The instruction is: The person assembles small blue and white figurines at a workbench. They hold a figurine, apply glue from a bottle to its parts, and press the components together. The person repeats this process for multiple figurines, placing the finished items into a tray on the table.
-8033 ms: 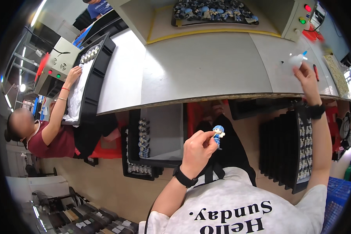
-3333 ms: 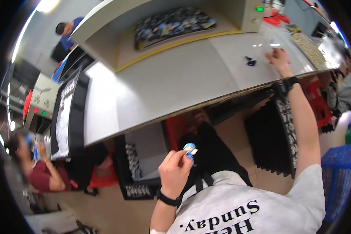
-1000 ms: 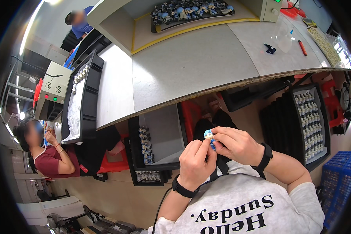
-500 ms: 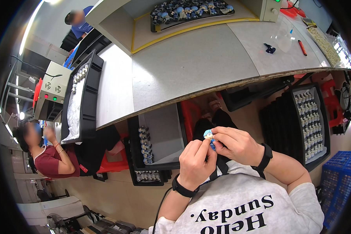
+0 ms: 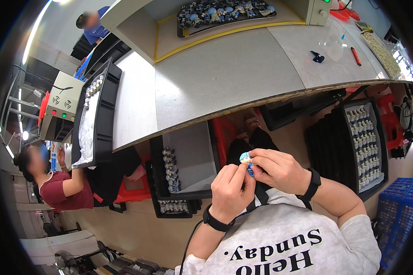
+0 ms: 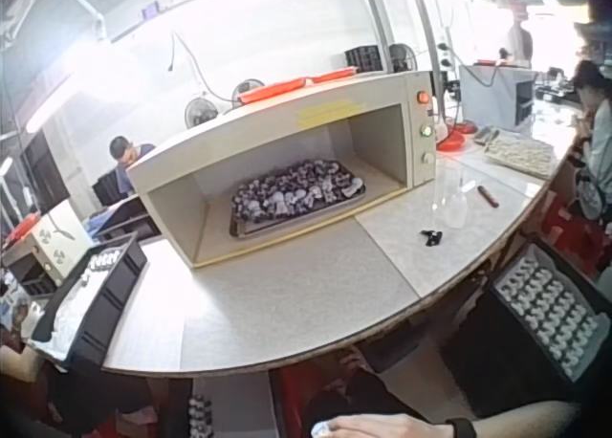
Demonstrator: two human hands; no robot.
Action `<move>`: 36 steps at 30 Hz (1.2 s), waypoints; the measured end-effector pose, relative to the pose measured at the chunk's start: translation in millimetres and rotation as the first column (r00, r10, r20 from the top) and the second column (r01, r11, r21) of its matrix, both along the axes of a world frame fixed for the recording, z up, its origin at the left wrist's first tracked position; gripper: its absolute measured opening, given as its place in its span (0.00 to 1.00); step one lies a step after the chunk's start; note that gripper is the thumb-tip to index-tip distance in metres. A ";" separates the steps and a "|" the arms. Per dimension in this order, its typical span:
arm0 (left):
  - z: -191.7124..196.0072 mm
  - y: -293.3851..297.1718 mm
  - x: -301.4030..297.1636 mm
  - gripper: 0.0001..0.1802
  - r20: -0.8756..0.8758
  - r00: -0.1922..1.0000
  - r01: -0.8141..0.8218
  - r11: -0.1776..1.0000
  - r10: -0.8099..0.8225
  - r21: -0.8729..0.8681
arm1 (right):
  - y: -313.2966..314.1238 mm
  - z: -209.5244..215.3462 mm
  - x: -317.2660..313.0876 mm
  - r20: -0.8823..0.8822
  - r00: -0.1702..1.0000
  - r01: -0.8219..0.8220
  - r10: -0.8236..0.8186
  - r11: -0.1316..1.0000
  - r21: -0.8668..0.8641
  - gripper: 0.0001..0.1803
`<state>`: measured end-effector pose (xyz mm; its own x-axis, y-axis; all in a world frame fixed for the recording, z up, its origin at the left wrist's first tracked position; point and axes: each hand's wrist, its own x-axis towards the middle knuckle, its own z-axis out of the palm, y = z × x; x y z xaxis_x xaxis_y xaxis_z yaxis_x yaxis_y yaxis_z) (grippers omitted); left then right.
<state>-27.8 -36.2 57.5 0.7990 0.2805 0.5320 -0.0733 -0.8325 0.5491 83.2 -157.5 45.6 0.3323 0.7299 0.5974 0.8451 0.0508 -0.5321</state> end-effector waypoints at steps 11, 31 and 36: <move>-0.2 -0.4 0.3 0.08 0.008 1.000 -0.003 1.000 0.003 0.005 | 0.6 1.7 0.3 0.005 1.000 -0.003 0.003 1.000 0.011 0.10; -1.5 -3.4 -3.2 0.09 -0.007 1.000 0.004 0.999 -0.004 -0.039 | -0.5 1.2 4.6 0.065 0.997 -0.044 0.043 0.999 0.014 0.10; -3.9 -2.1 -6.2 0.10 0.006 1.000 0.026 0.998 -0.026 -0.062 | -2.2 2.3 4.7 0.061 0.996 -0.067 0.068 0.998 -0.020 0.10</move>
<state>-34.0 -38.3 53.6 0.8037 0.2919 0.5184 -0.0977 -0.7947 0.5990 87.8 -159.7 47.9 0.2447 0.7603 0.6017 0.8712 0.1000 -0.4807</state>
